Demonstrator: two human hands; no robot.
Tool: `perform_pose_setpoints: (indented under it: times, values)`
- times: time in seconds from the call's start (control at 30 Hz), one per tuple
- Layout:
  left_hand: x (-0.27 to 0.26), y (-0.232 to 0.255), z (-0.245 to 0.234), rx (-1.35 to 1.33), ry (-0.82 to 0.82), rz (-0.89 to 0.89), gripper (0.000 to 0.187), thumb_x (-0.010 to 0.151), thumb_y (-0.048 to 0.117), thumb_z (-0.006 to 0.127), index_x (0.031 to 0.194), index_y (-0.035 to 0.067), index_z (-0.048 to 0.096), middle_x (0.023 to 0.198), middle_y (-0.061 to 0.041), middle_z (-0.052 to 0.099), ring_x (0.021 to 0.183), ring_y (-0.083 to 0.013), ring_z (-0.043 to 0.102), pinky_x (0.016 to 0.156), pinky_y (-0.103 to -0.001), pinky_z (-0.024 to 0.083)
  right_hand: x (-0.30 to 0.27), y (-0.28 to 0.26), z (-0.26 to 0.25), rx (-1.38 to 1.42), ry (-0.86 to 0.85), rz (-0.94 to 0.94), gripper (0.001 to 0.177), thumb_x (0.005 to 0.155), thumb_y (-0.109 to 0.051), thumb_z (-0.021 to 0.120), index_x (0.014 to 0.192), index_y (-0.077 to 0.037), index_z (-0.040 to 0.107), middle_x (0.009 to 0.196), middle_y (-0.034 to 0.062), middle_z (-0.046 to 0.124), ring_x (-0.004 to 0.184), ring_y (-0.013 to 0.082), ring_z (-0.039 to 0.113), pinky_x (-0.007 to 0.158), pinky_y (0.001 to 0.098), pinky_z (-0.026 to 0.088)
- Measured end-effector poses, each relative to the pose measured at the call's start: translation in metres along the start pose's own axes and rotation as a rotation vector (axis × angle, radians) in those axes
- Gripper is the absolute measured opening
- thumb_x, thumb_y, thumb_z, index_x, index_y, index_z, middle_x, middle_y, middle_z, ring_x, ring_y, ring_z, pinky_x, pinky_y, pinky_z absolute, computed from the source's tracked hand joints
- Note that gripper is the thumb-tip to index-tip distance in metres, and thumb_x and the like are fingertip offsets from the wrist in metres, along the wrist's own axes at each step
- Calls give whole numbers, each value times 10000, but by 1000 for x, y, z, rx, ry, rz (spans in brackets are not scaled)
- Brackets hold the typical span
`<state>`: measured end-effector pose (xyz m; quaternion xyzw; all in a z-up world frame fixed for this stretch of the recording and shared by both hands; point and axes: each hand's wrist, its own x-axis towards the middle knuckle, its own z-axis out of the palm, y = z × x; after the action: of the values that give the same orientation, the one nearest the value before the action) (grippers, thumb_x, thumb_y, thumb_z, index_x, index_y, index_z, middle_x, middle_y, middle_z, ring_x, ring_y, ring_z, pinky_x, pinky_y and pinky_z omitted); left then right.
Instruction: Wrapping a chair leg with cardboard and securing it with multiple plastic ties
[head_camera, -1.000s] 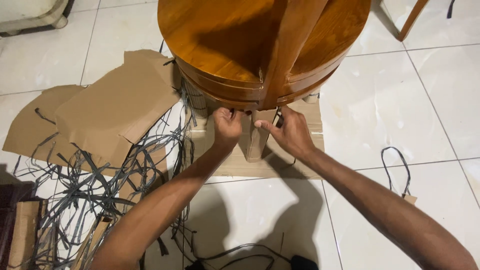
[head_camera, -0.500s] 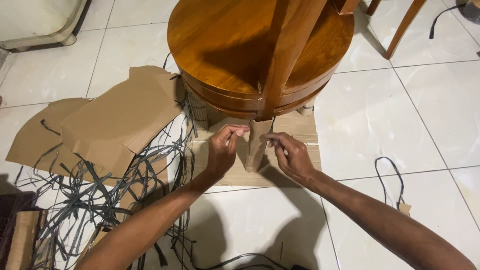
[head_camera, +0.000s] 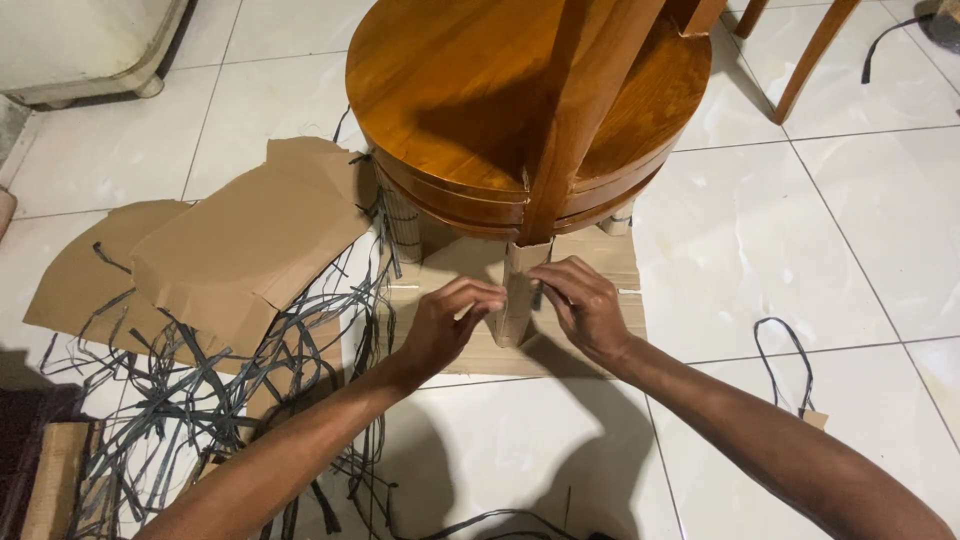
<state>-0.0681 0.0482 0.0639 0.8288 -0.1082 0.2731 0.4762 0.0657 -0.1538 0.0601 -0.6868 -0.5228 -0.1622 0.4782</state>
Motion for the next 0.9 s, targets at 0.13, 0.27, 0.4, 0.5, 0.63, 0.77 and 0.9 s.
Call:
perform_pose_setpoints:
  times: [0.13,0.27,0.4,0.5,0.63,0.77,0.9]
  values:
    - [12,29,0,-8,7,25,121,982,203,697,1028,154,798,1002,-58,794,949,-304,759,815,-414,601,19,-26,-1,-11,21,119,147,979,-72,681,1094,-74,772,874,111,756,737,303,706,645,387,577]
    - [15,26,12,62,20,127,88,983,174,696,971,119,764,959,-61,779,853,-316,750,712,-400,599,24,-35,-1,12,23,127,157,945,-27,698,1070,-83,775,864,107,766,759,301,724,667,387,585]
    - [21,19,21,193,63,235,109,993,203,689,931,141,754,914,-28,762,779,-292,736,647,-389,587,36,-59,-5,14,-28,26,253,913,37,667,1146,-17,751,966,195,763,843,395,701,720,473,581]
    - [28,45,12,239,77,259,162,1019,236,658,911,148,738,917,6,753,758,-257,721,640,-344,575,30,-50,-4,20,-84,-21,269,933,-42,673,1195,0,719,1029,195,738,894,404,669,777,493,577]
    - [25,25,16,230,116,268,189,1029,302,639,929,192,755,942,42,767,820,-247,686,715,-325,529,28,-45,-3,26,-75,-19,170,951,33,609,1064,5,733,990,163,746,862,399,664,745,464,563]
    - [31,24,15,313,159,301,158,1027,328,642,965,233,751,1009,91,754,999,-225,645,831,-348,439,30,-46,-5,-41,-99,-42,50,958,-34,652,961,-23,700,873,147,677,814,373,633,713,471,543]
    - [38,28,15,350,142,328,165,1011,321,667,946,195,753,1077,36,735,1140,-270,637,926,-409,430,18,-22,7,-33,-61,-48,260,1044,-186,579,832,-51,645,809,116,629,777,345,607,700,433,526]
